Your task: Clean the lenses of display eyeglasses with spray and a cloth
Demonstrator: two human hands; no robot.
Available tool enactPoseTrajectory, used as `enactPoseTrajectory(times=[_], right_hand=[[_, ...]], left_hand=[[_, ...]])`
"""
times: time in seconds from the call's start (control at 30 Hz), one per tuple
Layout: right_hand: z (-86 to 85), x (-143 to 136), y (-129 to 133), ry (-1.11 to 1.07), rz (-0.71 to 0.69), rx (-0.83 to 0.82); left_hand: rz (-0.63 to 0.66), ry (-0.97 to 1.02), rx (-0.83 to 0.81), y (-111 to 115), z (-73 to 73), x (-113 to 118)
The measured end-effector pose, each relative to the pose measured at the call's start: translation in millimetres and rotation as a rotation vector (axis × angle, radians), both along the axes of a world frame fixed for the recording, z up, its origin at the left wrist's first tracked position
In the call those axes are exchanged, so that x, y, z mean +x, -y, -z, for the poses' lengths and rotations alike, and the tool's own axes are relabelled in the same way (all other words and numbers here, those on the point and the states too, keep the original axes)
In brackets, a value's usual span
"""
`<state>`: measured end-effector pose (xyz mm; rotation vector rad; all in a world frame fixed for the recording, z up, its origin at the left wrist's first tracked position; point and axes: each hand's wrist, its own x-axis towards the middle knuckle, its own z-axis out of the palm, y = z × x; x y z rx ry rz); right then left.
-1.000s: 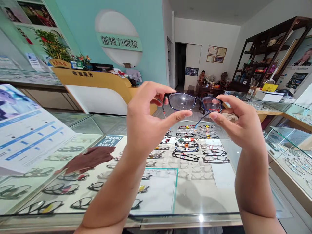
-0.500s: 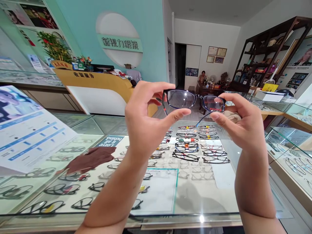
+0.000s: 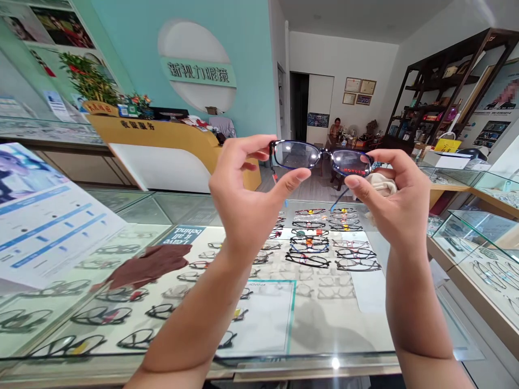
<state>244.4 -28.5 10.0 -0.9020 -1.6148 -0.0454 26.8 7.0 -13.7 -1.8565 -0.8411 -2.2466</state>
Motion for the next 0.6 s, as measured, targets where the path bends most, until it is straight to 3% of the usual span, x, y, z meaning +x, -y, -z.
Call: enactPoseTrajectory(times=[0.2, 0.6], right_hand=[[6.0, -15, 2, 0.006, 0.083, 0.151], [1.4, -11, 4, -0.047, 0.008, 0.216]], left_hand=[[0.169, -0.024, -0.152, -22, 2.7, -7], [0.221, -0.031, -0.167, -19, 2.9, -1]])
